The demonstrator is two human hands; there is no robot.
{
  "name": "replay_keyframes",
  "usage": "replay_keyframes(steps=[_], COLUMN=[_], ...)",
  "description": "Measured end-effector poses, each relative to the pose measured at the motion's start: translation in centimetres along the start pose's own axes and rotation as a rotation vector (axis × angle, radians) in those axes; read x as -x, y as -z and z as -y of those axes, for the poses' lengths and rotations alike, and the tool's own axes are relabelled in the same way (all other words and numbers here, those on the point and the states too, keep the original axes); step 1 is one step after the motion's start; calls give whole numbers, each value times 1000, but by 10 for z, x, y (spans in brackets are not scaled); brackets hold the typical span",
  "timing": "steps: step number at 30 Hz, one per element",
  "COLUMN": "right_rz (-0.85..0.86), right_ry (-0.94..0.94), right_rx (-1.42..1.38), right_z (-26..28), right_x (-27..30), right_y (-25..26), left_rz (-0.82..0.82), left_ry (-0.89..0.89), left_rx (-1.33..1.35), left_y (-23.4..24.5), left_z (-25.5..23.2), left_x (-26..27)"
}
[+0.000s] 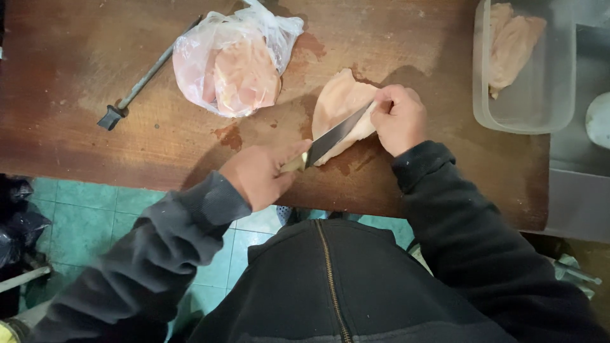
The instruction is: Slicing and prepping raw chicken breasts using a knife on a wooden cutting board.
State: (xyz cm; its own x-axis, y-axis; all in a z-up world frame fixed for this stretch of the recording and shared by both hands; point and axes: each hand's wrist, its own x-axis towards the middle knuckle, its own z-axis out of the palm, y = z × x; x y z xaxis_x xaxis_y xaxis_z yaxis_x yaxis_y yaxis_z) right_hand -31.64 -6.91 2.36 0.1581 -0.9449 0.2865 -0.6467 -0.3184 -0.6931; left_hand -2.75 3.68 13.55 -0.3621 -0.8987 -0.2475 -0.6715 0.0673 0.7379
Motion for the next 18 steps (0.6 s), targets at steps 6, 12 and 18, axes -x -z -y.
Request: replay_keyframes(steps=[6, 12, 18], right_rz=[-15, 116, 228], right_ry=[82, 503, 562], right_rx=[30, 263, 247], right_z=[1, 35, 27], right_x=[2, 3, 10], right_y=[10, 41, 45], left_rz=[178, 4, -153], left_ry=[220, 40, -111], left_rx=[-43, -74, -70], left_y=[22, 20, -11], left_z=[-14, -16, -13], left_x=[31, 41, 10])
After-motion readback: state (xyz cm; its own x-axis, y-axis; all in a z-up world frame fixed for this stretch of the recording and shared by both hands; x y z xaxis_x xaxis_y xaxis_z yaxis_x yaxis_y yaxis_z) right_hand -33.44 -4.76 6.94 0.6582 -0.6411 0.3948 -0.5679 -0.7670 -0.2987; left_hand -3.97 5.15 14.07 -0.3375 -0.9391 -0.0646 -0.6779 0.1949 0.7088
